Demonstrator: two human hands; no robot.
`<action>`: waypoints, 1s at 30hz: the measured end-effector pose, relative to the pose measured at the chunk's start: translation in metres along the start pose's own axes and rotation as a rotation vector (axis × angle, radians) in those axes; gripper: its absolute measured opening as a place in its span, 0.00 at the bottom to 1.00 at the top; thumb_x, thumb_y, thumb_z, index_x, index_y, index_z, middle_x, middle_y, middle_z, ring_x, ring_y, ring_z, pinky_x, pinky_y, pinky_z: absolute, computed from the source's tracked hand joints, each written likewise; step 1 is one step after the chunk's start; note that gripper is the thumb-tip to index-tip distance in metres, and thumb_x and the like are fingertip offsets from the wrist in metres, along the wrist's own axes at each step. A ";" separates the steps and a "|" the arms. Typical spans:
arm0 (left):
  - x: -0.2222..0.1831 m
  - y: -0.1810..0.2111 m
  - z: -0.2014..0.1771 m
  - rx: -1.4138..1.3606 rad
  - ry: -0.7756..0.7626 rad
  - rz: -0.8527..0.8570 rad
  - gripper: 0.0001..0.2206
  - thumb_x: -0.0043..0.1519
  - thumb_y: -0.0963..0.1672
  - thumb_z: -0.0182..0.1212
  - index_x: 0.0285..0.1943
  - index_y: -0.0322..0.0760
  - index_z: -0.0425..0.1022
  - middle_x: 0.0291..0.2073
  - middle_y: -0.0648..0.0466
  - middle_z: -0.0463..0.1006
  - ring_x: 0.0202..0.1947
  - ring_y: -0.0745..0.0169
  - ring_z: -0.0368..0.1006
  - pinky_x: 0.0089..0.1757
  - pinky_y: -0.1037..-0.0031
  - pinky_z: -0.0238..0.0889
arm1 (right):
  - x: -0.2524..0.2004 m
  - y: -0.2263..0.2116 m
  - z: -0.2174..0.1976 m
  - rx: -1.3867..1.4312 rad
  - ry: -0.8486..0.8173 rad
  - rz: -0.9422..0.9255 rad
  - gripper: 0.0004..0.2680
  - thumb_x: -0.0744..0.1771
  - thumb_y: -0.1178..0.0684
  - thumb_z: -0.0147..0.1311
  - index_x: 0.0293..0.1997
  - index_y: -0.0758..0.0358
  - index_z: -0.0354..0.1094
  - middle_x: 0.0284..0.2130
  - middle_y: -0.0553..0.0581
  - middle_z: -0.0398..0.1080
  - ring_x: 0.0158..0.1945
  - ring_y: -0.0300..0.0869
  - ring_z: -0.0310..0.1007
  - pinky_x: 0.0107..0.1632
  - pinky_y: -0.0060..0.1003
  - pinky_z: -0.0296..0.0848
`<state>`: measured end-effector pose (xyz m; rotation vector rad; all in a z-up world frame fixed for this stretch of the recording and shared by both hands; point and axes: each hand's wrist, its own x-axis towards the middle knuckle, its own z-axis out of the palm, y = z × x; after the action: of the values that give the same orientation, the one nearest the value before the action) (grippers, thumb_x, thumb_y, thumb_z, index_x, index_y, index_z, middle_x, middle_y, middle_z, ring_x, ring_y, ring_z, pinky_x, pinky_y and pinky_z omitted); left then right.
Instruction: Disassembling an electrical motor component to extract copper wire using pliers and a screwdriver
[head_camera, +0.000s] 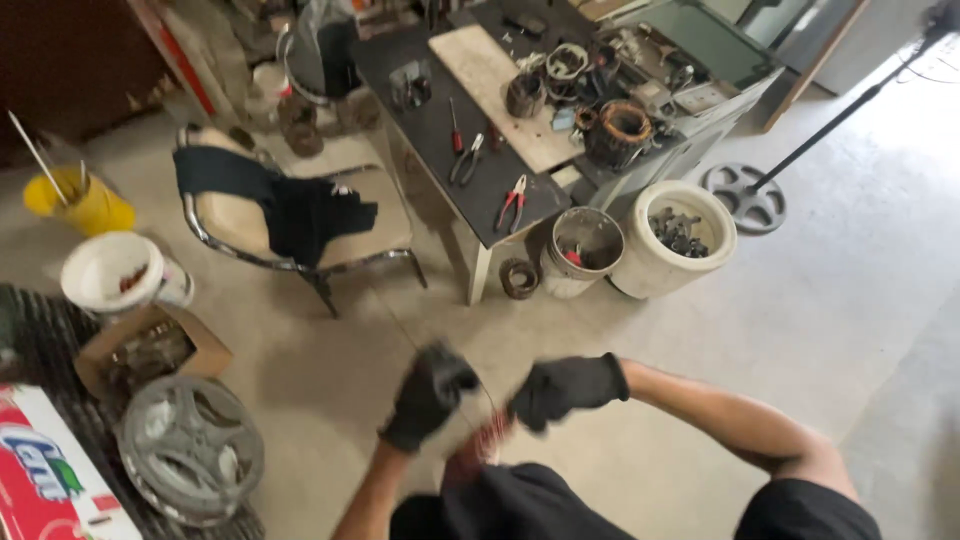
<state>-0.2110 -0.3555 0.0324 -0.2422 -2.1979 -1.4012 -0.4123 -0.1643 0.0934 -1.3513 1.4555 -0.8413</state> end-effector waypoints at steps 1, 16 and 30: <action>0.024 0.014 -0.011 0.283 0.047 0.043 0.11 0.66 0.39 0.53 0.30 0.38 0.76 0.26 0.50 0.76 0.30 0.47 0.71 0.46 0.59 0.66 | -0.001 0.028 -0.003 -0.357 -0.212 -0.086 0.12 0.68 0.47 0.47 0.29 0.54 0.78 0.27 0.48 0.78 0.29 0.41 0.73 0.34 0.37 0.69; 0.106 -0.108 -0.044 0.280 -0.082 -0.023 0.10 0.62 0.45 0.53 0.29 0.48 0.79 0.26 0.53 0.78 0.41 0.44 0.75 0.53 0.59 0.66 | 0.078 0.040 -0.099 -0.232 0.173 0.238 0.11 0.69 0.42 0.49 0.30 0.43 0.78 0.28 0.43 0.79 0.40 0.44 0.80 0.46 0.41 0.76; 0.232 -0.211 -0.190 0.375 -0.155 0.109 0.14 0.69 0.53 0.54 0.30 0.53 0.76 0.21 0.60 0.69 0.23 0.47 0.66 0.32 0.61 0.63 | 0.227 0.041 -0.174 -0.172 -0.327 0.120 0.13 0.71 0.49 0.44 0.34 0.54 0.78 0.29 0.56 0.77 0.36 0.55 0.76 0.50 0.49 0.73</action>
<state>-0.4334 -0.6470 0.0467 -0.3368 -2.4814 -0.9154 -0.5771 -0.4007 0.0687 -1.4359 1.3560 -0.4024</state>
